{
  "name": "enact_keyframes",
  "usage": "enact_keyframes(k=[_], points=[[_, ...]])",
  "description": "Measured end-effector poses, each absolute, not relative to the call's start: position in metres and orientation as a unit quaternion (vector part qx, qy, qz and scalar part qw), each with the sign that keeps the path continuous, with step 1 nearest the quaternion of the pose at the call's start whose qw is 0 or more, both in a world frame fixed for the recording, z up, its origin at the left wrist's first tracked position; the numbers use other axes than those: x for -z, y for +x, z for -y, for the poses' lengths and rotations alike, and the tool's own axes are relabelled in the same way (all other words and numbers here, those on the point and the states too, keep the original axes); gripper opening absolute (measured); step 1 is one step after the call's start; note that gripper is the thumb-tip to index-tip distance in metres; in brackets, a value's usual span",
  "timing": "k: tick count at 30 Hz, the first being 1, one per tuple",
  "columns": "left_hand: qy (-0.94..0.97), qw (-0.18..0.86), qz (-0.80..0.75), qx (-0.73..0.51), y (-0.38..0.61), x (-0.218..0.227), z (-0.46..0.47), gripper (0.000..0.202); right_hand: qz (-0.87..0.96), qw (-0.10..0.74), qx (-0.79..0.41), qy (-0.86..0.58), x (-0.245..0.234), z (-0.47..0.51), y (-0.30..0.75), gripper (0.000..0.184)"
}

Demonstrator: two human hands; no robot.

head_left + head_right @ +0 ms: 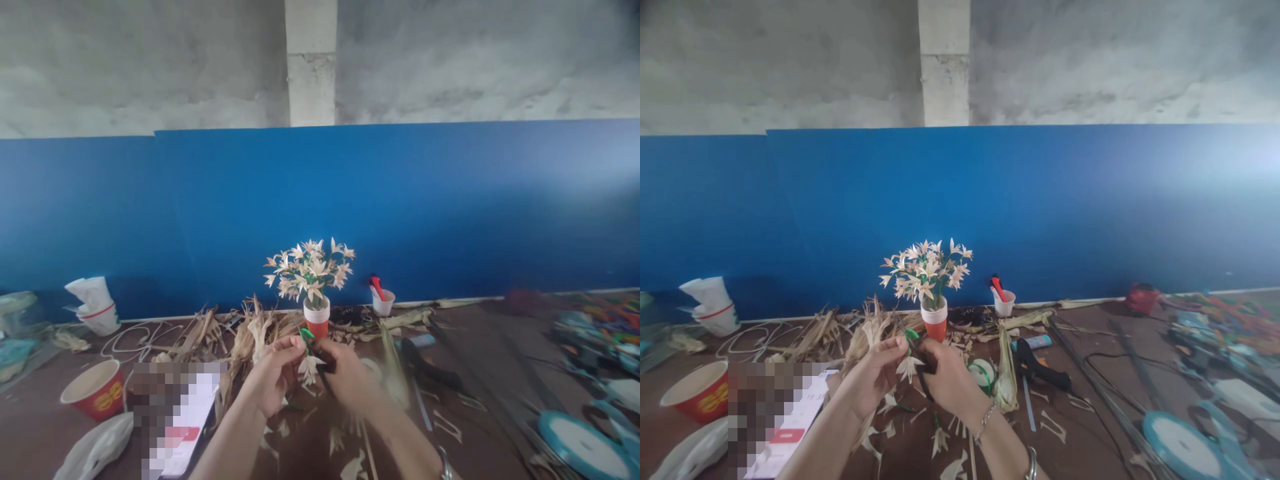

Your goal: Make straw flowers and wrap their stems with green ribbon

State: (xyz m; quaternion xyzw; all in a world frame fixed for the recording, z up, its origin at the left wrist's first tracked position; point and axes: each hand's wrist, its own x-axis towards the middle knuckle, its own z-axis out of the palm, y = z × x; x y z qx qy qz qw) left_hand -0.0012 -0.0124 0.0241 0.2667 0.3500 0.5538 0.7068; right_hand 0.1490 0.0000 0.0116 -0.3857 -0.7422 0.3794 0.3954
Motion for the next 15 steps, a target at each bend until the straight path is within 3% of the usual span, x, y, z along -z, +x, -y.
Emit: enact_keyframes(k=[15], points=[[0.282,0.721,-0.347,-0.53,-0.0004,-0.0225,0.0129,0.015,0.746,0.389,-0.368,-0.396,-0.0046,-0.0036,0.1524,0.025]])
